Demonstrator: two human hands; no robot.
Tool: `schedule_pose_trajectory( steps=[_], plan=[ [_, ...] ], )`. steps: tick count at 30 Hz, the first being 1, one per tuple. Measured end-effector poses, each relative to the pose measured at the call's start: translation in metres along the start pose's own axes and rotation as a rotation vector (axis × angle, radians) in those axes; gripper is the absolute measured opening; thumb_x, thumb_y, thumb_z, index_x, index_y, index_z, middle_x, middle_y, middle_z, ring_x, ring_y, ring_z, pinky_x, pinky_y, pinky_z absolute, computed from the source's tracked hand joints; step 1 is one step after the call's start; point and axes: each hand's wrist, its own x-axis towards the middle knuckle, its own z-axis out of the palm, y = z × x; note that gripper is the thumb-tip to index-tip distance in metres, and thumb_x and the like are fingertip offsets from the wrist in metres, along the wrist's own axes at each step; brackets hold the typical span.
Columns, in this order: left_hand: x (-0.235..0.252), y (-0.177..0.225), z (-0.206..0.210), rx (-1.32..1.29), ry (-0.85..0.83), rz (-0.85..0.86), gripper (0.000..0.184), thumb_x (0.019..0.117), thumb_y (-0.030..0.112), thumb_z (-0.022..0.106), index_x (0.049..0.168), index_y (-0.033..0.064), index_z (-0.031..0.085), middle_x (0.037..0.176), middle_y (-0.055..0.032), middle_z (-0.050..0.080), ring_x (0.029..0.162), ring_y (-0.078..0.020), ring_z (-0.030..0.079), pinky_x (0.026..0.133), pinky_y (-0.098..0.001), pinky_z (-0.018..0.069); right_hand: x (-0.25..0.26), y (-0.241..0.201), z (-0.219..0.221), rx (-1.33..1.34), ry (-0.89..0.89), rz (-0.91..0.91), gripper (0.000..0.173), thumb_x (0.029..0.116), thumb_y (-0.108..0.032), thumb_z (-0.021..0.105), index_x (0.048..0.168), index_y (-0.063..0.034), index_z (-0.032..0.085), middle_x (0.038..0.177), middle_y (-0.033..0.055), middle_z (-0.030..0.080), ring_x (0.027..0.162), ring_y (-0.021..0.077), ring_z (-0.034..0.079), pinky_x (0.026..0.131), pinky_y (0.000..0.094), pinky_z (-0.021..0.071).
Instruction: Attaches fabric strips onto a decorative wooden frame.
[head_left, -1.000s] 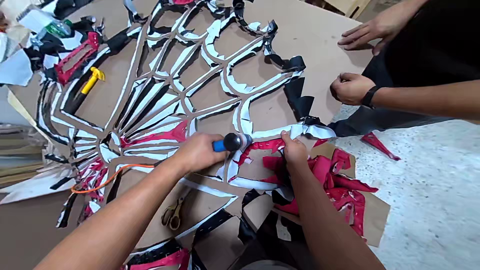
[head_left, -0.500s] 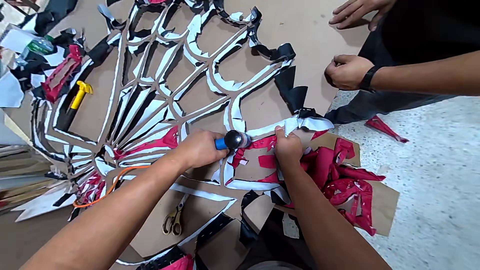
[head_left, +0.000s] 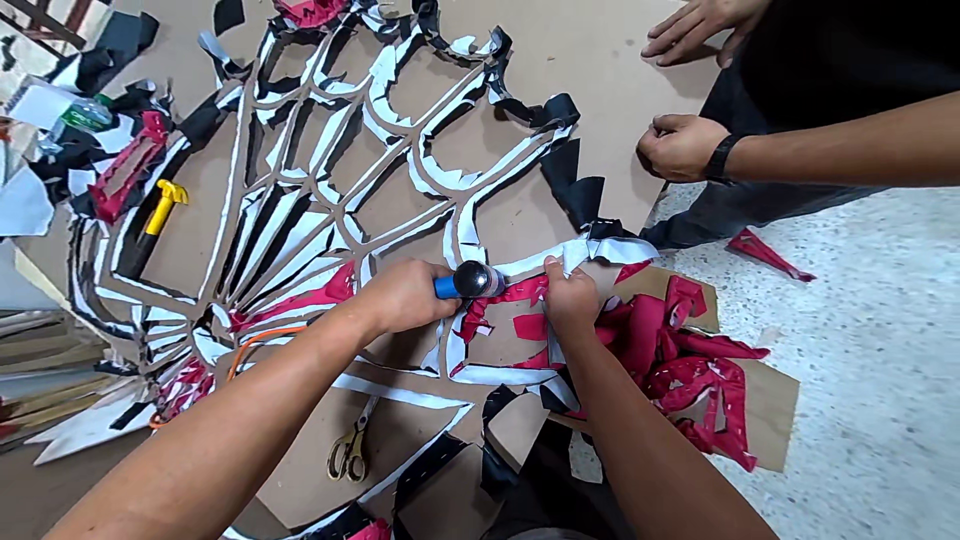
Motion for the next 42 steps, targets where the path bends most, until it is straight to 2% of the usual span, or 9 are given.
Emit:
schedule_pose_trajectory(
  steps=[6,10,15,22,36,40,42],
  plan=[
    [0.000,0.006,0.000,0.020,-0.011,0.004,0.022,0.0915,0.046,0.072,0.094,0.0243,0.075,0.076,0.0032,0.068,0.073,-0.0141,0.065,0.068,-0.0463,0.0532,0.001,0.002,0.002,0.052,0.001,-0.004,0.053,0.0995,-0.056,0.058,0.083,-0.0065,0.068,0.079,0.0140,0.066,0.083,0.0329,0.066,0.074,0.0596,0.0492],
    [0.000,0.015,-0.002,0.020,-0.011,-0.018,0.021,0.0919,0.044,0.072,0.090,0.0235,0.074,0.074,0.0036,0.067,0.070,-0.0136,0.064,0.065,-0.0449,0.0528,0.003,0.005,0.003,0.063,0.001,-0.015,0.053,0.0993,-0.056,0.059,0.081,-0.0063,0.067,0.076,0.0135,0.065,0.080,0.0324,0.066,0.072,0.0597,0.0488],
    [0.003,0.025,-0.002,0.053,0.001,0.031,0.022,0.0916,0.043,0.072,0.094,0.0218,0.074,0.076,0.0014,0.068,0.073,-0.0163,0.065,0.067,-0.0469,0.0536,0.001,0.004,-0.001,0.060,-0.007,-0.040,0.055,0.0995,-0.056,0.058,0.083,-0.0040,0.068,0.078,0.0157,0.066,0.081,0.0346,0.067,0.073,0.0610,0.0500],
    [0.008,0.044,-0.001,0.082,0.012,0.011,0.022,0.0916,0.043,0.071,0.087,0.0220,0.071,0.072,0.0029,0.065,0.069,-0.0151,0.064,0.063,-0.0447,0.0519,0.001,0.003,0.000,0.042,0.027,-0.009,0.067,0.1048,-0.059,0.044,0.075,-0.0032,0.064,0.072,0.0152,0.063,0.077,0.0335,0.066,0.071,0.0584,0.0497],
    [0.010,0.064,0.003,0.068,0.053,-0.022,0.020,0.0906,0.041,0.072,0.089,0.0210,0.071,0.068,0.0027,0.063,0.064,-0.0147,0.063,0.058,-0.0428,0.0514,0.000,0.001,-0.002,0.063,0.028,0.031,0.070,0.1057,-0.060,0.040,0.074,-0.0023,0.063,0.076,0.0167,0.064,0.081,0.0348,0.066,0.072,0.0584,0.0490],
    [0.016,0.062,-0.003,0.045,0.013,-0.011,0.021,0.0906,0.041,0.071,0.088,0.0209,0.071,0.071,0.0016,0.064,0.069,-0.0163,0.063,0.062,-0.0449,0.0519,0.002,0.001,-0.001,0.061,0.015,0.046,0.070,0.1061,-0.060,0.040,0.075,-0.0016,0.064,0.079,0.0184,0.065,0.084,0.0361,0.066,0.075,0.0599,0.0491],
    [0.007,0.051,-0.005,-0.033,0.069,-0.014,0.023,0.0907,0.042,0.073,0.090,0.0189,0.072,0.073,0.0000,0.066,0.070,-0.0174,0.065,0.065,-0.0469,0.0537,0.003,0.006,0.002,0.089,0.016,0.032,0.071,0.1049,-0.061,0.041,0.073,-0.0019,0.063,0.074,0.0171,0.063,0.079,0.0356,0.065,0.072,0.0595,0.0490]
  ],
)
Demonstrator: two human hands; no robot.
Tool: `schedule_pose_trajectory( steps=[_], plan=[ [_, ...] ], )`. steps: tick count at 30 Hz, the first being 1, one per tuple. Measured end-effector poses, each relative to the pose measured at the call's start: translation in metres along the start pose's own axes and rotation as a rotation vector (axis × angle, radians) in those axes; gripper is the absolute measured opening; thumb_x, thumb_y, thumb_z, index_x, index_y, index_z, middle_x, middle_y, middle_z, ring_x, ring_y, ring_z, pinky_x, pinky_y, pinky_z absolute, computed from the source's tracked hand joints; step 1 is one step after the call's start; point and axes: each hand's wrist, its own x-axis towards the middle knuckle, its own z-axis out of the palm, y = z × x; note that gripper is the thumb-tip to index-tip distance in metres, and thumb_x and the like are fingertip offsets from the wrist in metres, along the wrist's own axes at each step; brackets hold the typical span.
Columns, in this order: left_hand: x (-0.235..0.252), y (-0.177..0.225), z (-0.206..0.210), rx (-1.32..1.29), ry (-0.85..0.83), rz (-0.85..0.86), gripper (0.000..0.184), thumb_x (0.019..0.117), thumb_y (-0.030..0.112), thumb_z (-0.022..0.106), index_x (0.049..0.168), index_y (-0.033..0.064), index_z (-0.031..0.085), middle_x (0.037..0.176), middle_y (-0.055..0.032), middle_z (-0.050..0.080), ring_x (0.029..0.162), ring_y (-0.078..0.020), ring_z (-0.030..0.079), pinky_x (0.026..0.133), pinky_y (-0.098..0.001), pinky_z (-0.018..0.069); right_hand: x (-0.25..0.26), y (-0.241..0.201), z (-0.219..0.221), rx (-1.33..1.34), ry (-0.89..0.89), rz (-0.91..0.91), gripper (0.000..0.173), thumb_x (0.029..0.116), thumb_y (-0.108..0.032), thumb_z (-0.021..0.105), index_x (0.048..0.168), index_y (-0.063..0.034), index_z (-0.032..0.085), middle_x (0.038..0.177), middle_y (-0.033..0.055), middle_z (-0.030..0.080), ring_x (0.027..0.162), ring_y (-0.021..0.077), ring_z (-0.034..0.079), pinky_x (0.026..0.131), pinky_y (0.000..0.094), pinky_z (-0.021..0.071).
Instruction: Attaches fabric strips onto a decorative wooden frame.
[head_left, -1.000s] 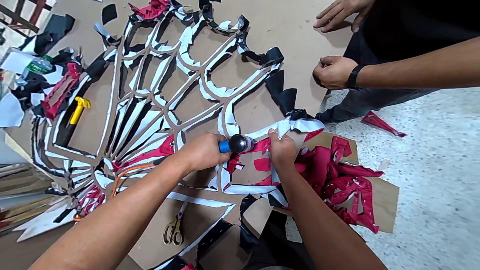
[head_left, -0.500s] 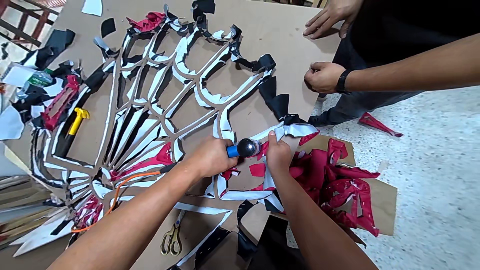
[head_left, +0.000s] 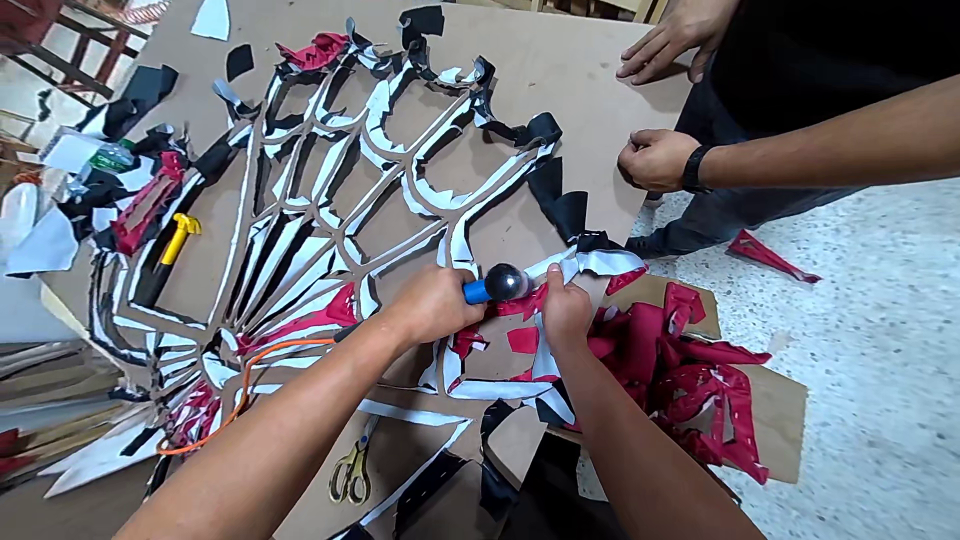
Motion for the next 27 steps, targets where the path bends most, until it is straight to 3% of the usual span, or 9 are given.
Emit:
schedule_pose_trajectory(
  steps=[2,4,8,10,12,14,19,22,27],
  plan=[
    [-0.026,-0.020,-0.008,-0.187,0.108,-0.087,0.027,0.0927,0.041,0.075,0.100,0.0142,0.074,0.079,-0.0054,0.069,0.072,-0.0219,0.068,0.068,-0.0528,0.0567,0.006,0.006,0.001,0.054,-0.020,-0.022,0.070,0.1031,-0.062,0.044,0.070,-0.0024,0.061,0.068,0.0146,0.058,0.071,0.0333,0.061,0.066,0.0581,0.0471],
    [-0.062,-0.049,-0.015,-0.321,0.180,-0.242,0.030,0.0945,0.040,0.073,0.103,0.0116,0.072,0.076,-0.0077,0.070,0.066,-0.0241,0.068,0.065,-0.0539,0.0587,0.010,0.010,-0.004,0.088,-0.062,-0.057,0.068,0.1012,-0.062,0.049,0.072,-0.0022,0.064,0.071,0.0156,0.061,0.074,0.0335,0.062,0.069,0.0596,0.0487],
    [-0.139,-0.105,0.005,-0.430,0.066,-0.432,0.031,0.0952,0.040,0.073,0.104,0.0102,0.072,0.073,-0.0056,0.072,0.063,-0.0208,0.070,0.065,-0.0475,0.0608,-0.017,0.026,-0.040,-0.101,-0.234,-0.313,0.050,0.1059,-0.049,0.049,0.098,-0.0037,0.069,0.086,0.0164,0.066,0.083,0.0338,0.065,0.074,0.0614,0.0513],
    [-0.165,-0.111,0.034,-0.555,0.019,-0.481,0.033,0.0943,0.039,0.074,0.105,0.0079,0.071,0.074,-0.0067,0.071,0.061,-0.0202,0.070,0.064,-0.0434,0.0621,-0.039,0.042,-0.060,-0.219,-0.277,-0.300,0.046,0.1047,-0.049,0.054,0.116,-0.0070,0.070,0.097,0.0153,0.071,0.091,0.0341,0.068,0.081,0.0630,0.0524],
    [-0.174,-0.107,0.066,-0.648,0.044,-0.502,0.031,0.0915,0.038,0.076,0.104,0.0093,0.073,0.077,-0.0062,0.071,0.064,-0.0195,0.068,0.066,-0.0437,0.0605,-0.057,0.058,-0.067,-0.289,-0.287,-0.269,0.043,0.1029,-0.048,0.058,0.119,-0.0099,0.071,0.100,0.0122,0.074,0.094,0.0312,0.070,0.085,0.0616,0.0535],
    [-0.169,-0.097,0.088,-0.646,0.083,-0.511,0.031,0.0900,0.041,0.076,0.102,0.0129,0.074,0.078,-0.0041,0.071,0.067,-0.0181,0.069,0.067,-0.0450,0.0603,-0.065,0.062,-0.065,-0.400,-0.256,-0.296,0.047,0.1043,-0.051,0.053,0.112,-0.0079,0.072,0.092,0.0139,0.073,0.088,0.0338,0.070,0.079,0.0619,0.0531],
    [-0.146,-0.077,0.101,-0.593,0.079,-0.543,0.028,0.0920,0.044,0.074,0.098,0.0167,0.074,0.078,-0.0029,0.070,0.071,-0.0184,0.068,0.070,-0.0479,0.0580,-0.061,0.065,-0.052,-0.781,-0.195,-0.406,0.078,0.1041,-0.068,0.025,0.097,-0.0062,0.072,0.081,0.0190,0.071,0.083,0.0416,0.072,0.070,0.0637,0.0538],
    [-0.144,-0.072,0.106,-0.604,0.080,-0.569,0.030,0.0929,0.045,0.073,0.096,0.0151,0.073,0.074,-0.0032,0.069,0.066,-0.0180,0.068,0.066,-0.0460,0.0586,-0.058,0.068,-0.052,-0.804,-0.185,-0.408,0.080,0.1029,-0.071,0.023,0.092,-0.0072,0.071,0.079,0.0174,0.070,0.081,0.0396,0.071,0.068,0.0614,0.0538],
    [-0.145,-0.059,0.113,-0.541,0.113,-0.629,0.030,0.0925,0.046,0.071,0.095,0.0159,0.072,0.076,-0.0026,0.067,0.072,-0.0191,0.067,0.069,-0.0482,0.0564,-0.055,0.073,-0.050,-0.776,-0.170,-0.423,0.081,0.1025,-0.072,0.023,0.087,-0.0074,0.071,0.076,0.0157,0.069,0.079,0.0386,0.071,0.066,0.0591,0.0540]
  ],
)
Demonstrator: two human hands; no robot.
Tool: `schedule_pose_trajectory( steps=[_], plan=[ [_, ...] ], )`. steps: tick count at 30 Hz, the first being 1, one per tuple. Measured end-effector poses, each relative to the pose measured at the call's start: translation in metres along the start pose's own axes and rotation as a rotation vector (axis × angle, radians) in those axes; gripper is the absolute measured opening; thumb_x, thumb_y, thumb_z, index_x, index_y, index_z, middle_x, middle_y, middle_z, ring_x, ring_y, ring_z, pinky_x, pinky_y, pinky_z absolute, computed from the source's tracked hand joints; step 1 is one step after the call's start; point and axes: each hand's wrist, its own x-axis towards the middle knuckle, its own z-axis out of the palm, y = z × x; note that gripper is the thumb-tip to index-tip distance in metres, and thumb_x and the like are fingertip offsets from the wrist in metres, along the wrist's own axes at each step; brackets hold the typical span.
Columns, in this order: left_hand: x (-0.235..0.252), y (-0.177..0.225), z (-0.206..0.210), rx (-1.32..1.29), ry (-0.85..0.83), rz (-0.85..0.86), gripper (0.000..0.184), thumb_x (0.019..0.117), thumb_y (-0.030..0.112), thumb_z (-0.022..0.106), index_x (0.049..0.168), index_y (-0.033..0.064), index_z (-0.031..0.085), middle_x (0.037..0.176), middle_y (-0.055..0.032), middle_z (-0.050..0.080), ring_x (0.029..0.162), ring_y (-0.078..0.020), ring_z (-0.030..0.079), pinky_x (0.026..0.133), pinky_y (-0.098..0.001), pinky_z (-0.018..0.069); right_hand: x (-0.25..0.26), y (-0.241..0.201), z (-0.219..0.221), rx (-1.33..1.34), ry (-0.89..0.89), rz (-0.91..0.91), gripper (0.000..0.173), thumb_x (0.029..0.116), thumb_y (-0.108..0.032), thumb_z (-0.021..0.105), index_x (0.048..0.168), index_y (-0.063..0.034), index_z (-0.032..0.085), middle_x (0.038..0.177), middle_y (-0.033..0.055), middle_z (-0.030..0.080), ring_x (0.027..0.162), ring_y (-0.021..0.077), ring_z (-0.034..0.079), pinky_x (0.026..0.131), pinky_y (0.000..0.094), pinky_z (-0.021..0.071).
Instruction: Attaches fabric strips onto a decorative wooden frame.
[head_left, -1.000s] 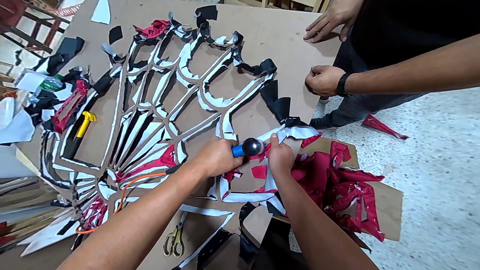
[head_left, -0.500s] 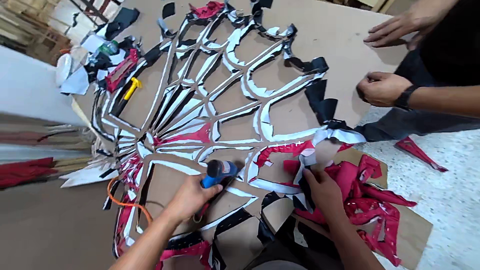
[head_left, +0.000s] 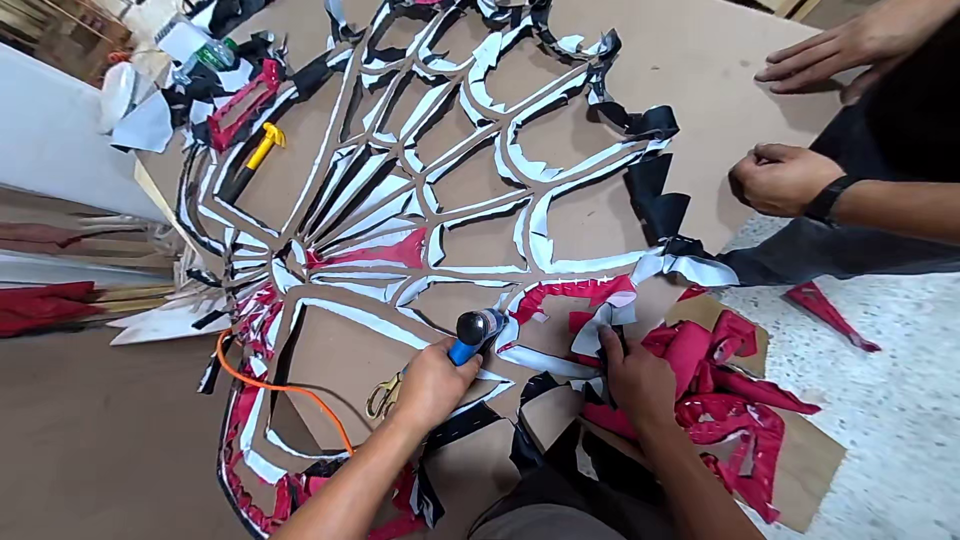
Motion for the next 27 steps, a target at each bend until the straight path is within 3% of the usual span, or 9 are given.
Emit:
schedule_pose_trajectory(
  steps=[10,27],
  plan=[
    [0.010,0.011,-0.003,0.029,0.046,0.050,0.025,0.0924,0.041,0.074,0.090,0.0164,0.072,0.073,-0.0021,0.067,0.069,-0.0185,0.067,0.067,-0.0475,0.0557,-0.002,0.000,0.001,0.009,0.010,0.008,0.081,0.1028,-0.071,0.024,0.087,-0.0058,0.070,0.075,0.0172,0.069,0.079,0.0391,0.071,0.066,0.0596,0.0540],
    [0.039,0.037,-0.025,0.155,-0.032,0.165,0.023,0.0929,0.042,0.073,0.094,0.0197,0.074,0.076,0.0000,0.069,0.072,-0.0160,0.067,0.068,-0.0459,0.0563,-0.002,-0.001,0.002,0.032,0.022,0.013,0.080,0.1026,-0.071,0.027,0.083,-0.0063,0.069,0.073,0.0160,0.069,0.077,0.0375,0.072,0.065,0.0579,0.0536]
  ],
)
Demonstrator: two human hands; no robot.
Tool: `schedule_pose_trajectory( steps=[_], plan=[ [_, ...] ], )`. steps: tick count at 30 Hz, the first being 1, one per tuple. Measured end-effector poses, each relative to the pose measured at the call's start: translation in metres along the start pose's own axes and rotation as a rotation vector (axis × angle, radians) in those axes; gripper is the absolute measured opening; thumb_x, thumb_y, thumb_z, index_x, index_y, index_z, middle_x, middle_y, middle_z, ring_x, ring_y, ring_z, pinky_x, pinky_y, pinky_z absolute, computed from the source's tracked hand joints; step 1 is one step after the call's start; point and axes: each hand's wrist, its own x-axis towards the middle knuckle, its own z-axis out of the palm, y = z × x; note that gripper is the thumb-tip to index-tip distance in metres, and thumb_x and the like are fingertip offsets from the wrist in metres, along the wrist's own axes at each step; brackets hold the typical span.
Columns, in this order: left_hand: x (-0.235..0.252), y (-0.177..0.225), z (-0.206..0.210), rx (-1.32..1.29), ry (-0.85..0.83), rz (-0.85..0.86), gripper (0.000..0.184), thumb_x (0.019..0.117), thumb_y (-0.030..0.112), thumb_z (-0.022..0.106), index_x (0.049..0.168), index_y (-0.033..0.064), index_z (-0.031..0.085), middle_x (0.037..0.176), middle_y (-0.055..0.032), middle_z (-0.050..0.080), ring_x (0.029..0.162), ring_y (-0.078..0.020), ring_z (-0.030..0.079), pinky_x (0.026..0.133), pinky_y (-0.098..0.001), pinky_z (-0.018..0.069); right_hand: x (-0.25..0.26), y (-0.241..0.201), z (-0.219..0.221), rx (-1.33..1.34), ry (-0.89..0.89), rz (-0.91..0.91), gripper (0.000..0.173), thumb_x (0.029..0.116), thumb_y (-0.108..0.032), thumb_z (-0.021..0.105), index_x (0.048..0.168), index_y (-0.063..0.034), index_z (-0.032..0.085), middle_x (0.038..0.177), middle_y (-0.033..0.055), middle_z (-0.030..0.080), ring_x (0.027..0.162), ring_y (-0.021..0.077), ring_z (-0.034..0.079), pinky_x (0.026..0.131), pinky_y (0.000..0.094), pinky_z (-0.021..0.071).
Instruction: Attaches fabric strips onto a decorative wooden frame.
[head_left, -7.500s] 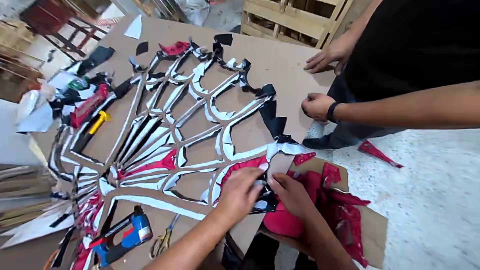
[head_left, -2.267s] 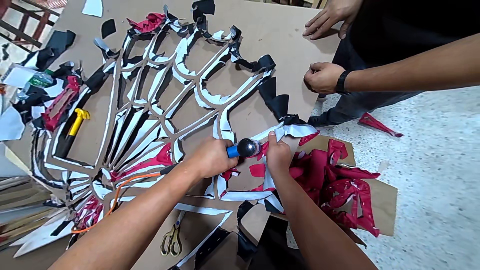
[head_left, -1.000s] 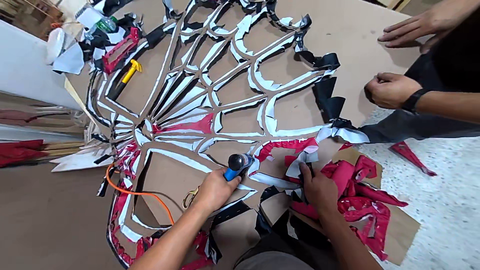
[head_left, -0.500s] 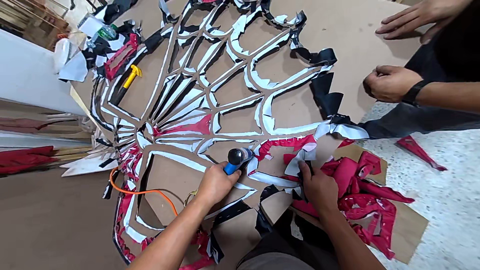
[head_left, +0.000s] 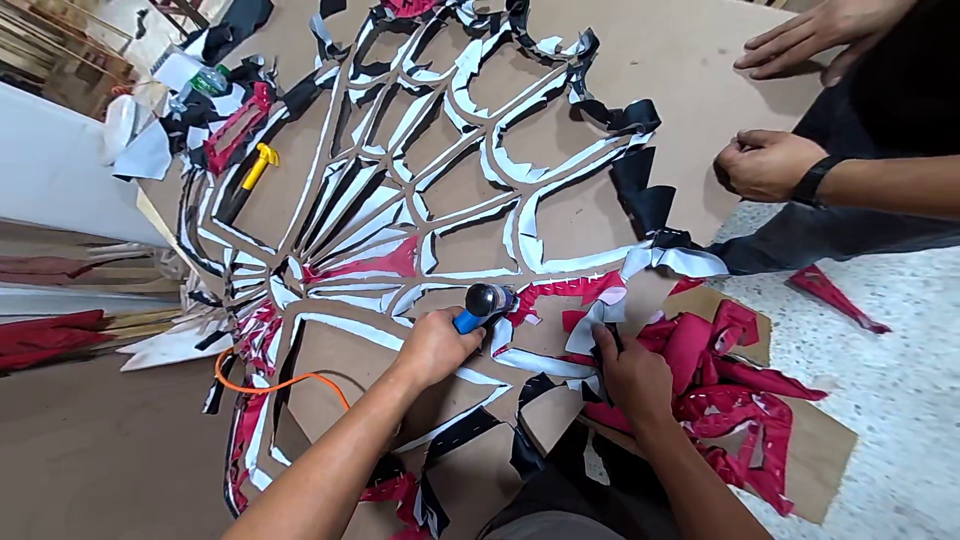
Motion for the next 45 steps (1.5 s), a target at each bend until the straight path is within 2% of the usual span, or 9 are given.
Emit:
schedule_pose_trajectory(
  steps=[14,18,25,28,31,35,38,42,45],
  plan=[
    [0.022,0.025,-0.016,0.136,-0.033,0.100,0.021,0.0925,0.041,0.071,0.092,0.0205,0.074,0.076,-0.0005,0.068,0.072,-0.0181,0.067,0.066,-0.0496,0.0551,0.000,0.000,-0.001,-0.004,0.010,0.004,0.078,0.1024,-0.071,0.028,0.082,-0.0072,0.069,0.072,0.0145,0.069,0.077,0.0369,0.072,0.064,0.0571,0.0544],
    [0.019,0.014,-0.029,0.010,-0.030,0.138,0.024,0.0930,0.041,0.075,0.096,0.0175,0.075,0.077,-0.0028,0.069,0.068,-0.0181,0.067,0.065,-0.0473,0.0573,-0.001,0.002,-0.002,0.026,-0.003,-0.016,0.075,0.1033,-0.068,0.030,0.081,-0.0075,0.069,0.071,0.0143,0.068,0.076,0.0364,0.072,0.065,0.0569,0.0545],
    [-0.036,-0.067,-0.064,-0.030,-0.101,0.117,0.020,0.0896,0.032,0.080,0.096,0.0139,0.075,0.075,-0.0024,0.071,0.066,-0.0162,0.068,0.066,-0.0451,0.0585,-0.030,0.043,0.006,0.655,-0.256,0.108,0.053,0.1014,-0.058,0.054,0.113,-0.0086,0.071,0.087,0.0107,0.071,0.081,0.0258,0.069,0.075,0.0536,0.0565],
    [-0.044,-0.087,-0.055,0.105,-0.212,0.220,0.018,0.0877,0.030,0.082,0.102,0.0198,0.076,0.083,0.0007,0.072,0.076,-0.0149,0.069,0.072,-0.0474,0.0578,-0.048,0.045,0.023,1.091,-0.335,0.227,0.038,0.1008,-0.041,0.064,0.115,-0.0059,0.069,0.094,0.0084,0.072,0.084,0.0186,0.070,0.076,0.0394,0.0603],
    [-0.038,-0.084,-0.040,0.215,-0.232,0.324,0.022,0.0861,0.027,0.081,0.108,0.0244,0.077,0.086,0.0016,0.074,0.079,-0.0147,0.069,0.075,-0.0489,0.0572,-0.054,0.030,0.024,1.358,-0.417,0.296,0.033,0.0997,-0.023,0.068,0.124,-0.0014,0.062,0.107,0.0143,0.073,0.096,0.0243,0.073,0.087,0.0412,0.0624],
    [-0.022,-0.070,-0.026,0.289,-0.213,0.511,0.033,0.0847,0.027,0.080,0.117,0.0247,0.076,0.096,0.0015,0.077,0.088,-0.0151,0.073,0.082,-0.0507,0.0588,-0.060,0.010,0.029,1.503,-0.357,0.386,0.028,0.0991,-0.013,0.068,0.123,0.0002,0.061,0.107,0.0161,0.072,0.091,0.0262,0.074,0.085,0.0412,0.0637],
    [-0.008,-0.060,-0.020,0.366,-0.232,0.619,0.028,0.0847,0.029,0.076,0.112,0.0249,0.078,0.094,0.0032,0.077,0.086,-0.0136,0.072,0.079,-0.0487,0.0595,-0.059,0.007,0.032,1.509,-0.303,0.381,0.026,0.0978,-0.012,0.070,0.119,0.0006,0.063,0.103,0.0153,0.074,0.086,0.0259,0.076,0.082,0.0411,0.0652],
    [-0.002,-0.049,-0.021,0.475,-0.264,0.599,0.021,0.0857,0.032,0.074,0.106,0.0266,0.077,0.082,0.0048,0.074,0.076,-0.0129,0.070,0.071,-0.0462,0.0578,-0.055,0.007,0.035,1.529,-0.276,0.381,0.023,0.0965,-0.005,0.069,0.117,0.0033,0.062,0.100,0.0174,0.074,0.082,0.0273,0.076,0.078,0.0412,0.0662],
    [0.001,-0.039,-0.021,0.581,-0.325,0.524,0.028,0.0864,0.034,0.075,0.113,0.0272,0.076,0.088,0.0014,0.075,0.083,-0.0180,0.071,0.076,-0.0497,0.0569,-0.053,0.009,0.037,1.526,-0.285,0.387,0.025,0.0963,-0.005,0.070,0.119,0.0033,0.062,0.101,0.0183,0.074,0.082,0.0284,0.077,0.077,0.0415,0.0664]
  ],
)
